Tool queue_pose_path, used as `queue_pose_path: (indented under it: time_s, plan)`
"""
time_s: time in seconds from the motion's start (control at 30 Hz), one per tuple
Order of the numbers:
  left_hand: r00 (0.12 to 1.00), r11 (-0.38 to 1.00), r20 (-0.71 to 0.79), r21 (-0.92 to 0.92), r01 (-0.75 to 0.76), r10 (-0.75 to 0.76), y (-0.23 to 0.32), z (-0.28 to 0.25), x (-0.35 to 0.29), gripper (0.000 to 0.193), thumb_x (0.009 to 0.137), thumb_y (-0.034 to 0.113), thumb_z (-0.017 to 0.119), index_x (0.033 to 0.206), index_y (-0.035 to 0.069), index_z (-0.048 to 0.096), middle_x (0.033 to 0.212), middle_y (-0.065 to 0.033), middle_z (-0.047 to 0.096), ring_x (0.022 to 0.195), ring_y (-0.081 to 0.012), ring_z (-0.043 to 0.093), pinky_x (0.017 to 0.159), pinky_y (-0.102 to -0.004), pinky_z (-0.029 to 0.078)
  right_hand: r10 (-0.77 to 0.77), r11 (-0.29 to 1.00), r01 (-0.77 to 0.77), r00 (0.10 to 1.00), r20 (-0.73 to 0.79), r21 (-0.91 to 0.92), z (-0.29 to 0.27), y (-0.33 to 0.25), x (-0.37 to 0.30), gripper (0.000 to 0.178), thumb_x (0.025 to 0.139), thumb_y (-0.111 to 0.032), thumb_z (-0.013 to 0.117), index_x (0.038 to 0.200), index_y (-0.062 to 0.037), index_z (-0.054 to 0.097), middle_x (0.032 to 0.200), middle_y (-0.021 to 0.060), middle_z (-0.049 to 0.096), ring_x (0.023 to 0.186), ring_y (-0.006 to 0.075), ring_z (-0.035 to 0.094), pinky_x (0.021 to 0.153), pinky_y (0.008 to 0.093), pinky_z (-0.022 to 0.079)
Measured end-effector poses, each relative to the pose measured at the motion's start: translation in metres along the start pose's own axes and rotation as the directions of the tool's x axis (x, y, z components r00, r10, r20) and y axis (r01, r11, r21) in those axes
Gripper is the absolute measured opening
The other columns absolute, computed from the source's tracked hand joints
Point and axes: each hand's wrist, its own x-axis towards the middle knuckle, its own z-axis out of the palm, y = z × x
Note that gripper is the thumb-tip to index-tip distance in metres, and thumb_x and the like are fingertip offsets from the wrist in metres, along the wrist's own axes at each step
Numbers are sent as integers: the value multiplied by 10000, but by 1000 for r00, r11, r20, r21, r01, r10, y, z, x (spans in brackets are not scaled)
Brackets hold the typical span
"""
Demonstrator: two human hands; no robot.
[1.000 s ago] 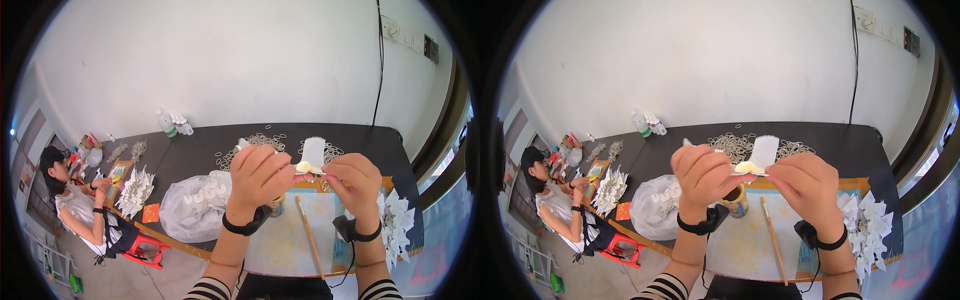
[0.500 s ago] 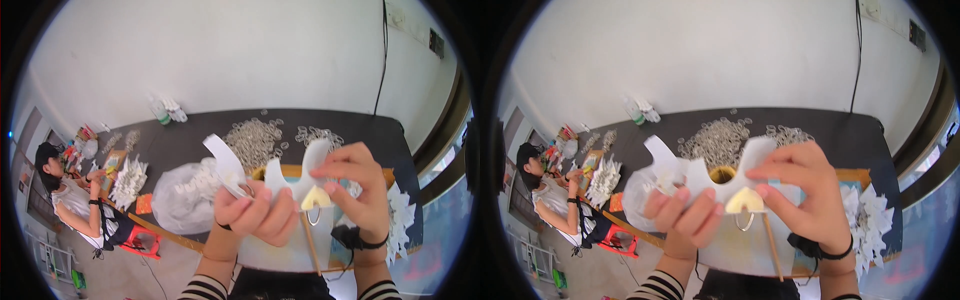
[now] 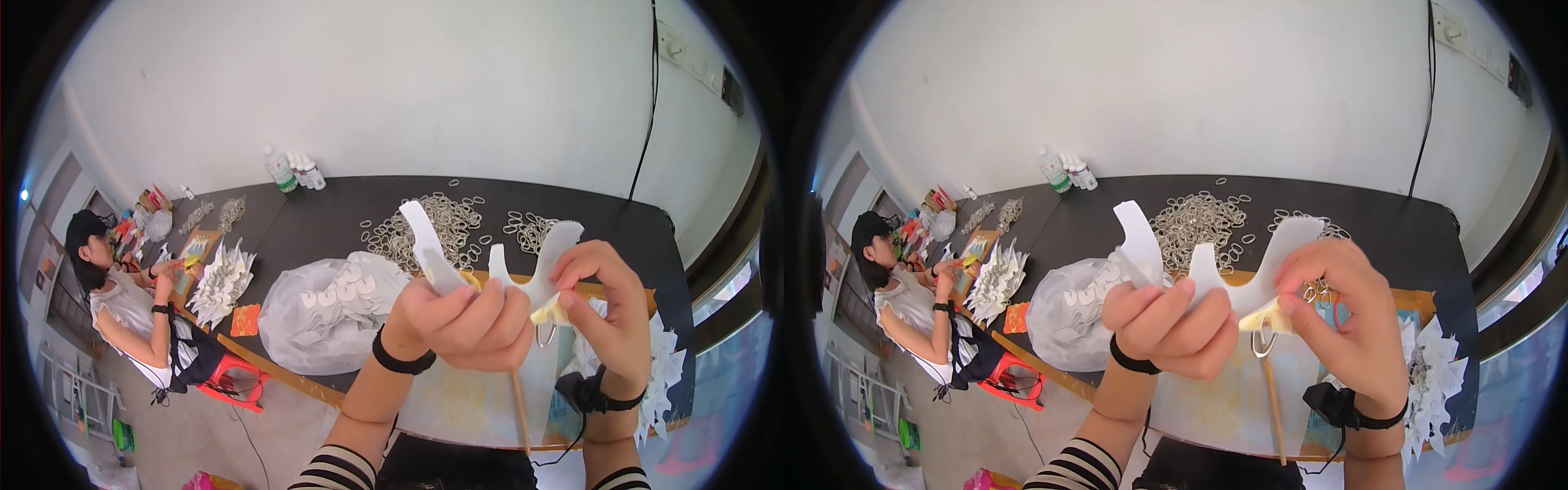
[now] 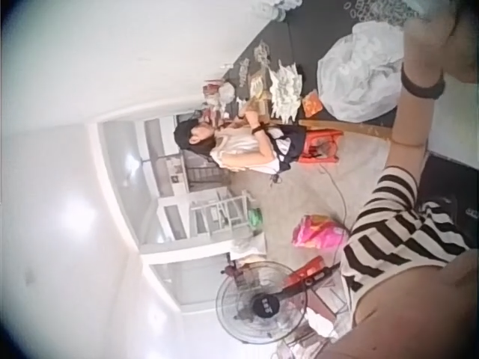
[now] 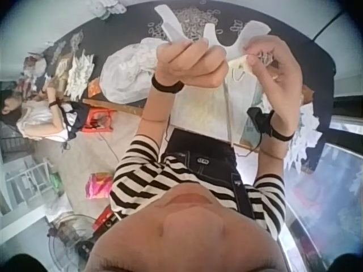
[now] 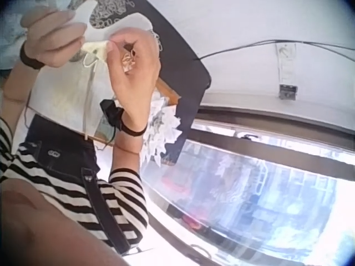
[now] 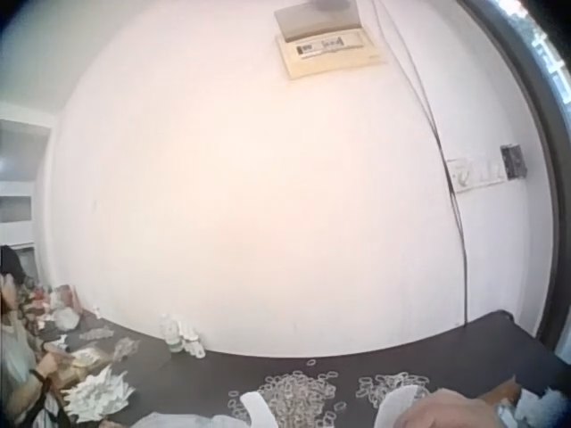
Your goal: Applying adhesive with a brush to white shoe components and assembling parts.
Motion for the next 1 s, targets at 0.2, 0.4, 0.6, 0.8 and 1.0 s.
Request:
queue_pose_path:
  time_s: [0.2, 0.4, 0.6, 0.8, 1.0]
  plan:
    - [999, 981, 33, -195, -18, 25, -1, 13, 10, 90, 759, 159, 555, 806, 166, 479, 784, 35, 549, 837, -138, 519, 748, -256, 399, -115, 948, 77, 988, -105, -310, 4, -7, -8, 125, 724, 45, 623, 808, -37, 577, 809, 81, 614, 732, 248, 581, 661, 315, 446]
    - [993, 958, 87, -268, 97, -76, 0, 13, 8, 169, 659, 149, 621, 767, 211, 506, 840, 89, 588, 817, -123, 522, 710, -256, 381, -173, 943, 118, 972, -156, -310, 7, -3, -7, 158, 718, 63, 659, 829, -26, 589, 794, 83, 624, 693, 207, 607, 626, 269, 466]
    - [992, 936, 46, -330, 123, -114, -6, 16, 13, 163, 652, 148, 639, 749, 198, 518, 819, 63, 587, 816, -157, 525, 696, -272, 392, -167, 973, 128, 965, -202, -193, 6, -6, -8, 197, 703, 79, 683, 854, -18, 603, 812, 76, 640, 729, 148, 623, 641, 227, 474]
    - [918, 786, 155, -477, 393, -364, -4, 11, 22, 220, 620, 221, 710, 770, 163, 561, 745, 31, 529, 787, -166, 520, 752, -320, 405, -221, 974, 204, 951, -218, -97, 8, 2, -10, 210, 702, 79, 671, 876, -21, 610, 812, 76, 644, 728, 172, 616, 640, 253, 472]
    - [855, 609, 338, -600, 518, -394, -4, 13, 29, 272, 543, 196, 790, 793, 211, 683, 598, 89, 512, 653, -134, 469, 699, -301, 328, -349, 926, 311, 921, -170, -216, 7, 6, -4, 215, 702, 71, 670, 880, -38, 614, 816, 68, 654, 723, 209, 609, 651, 287, 471]
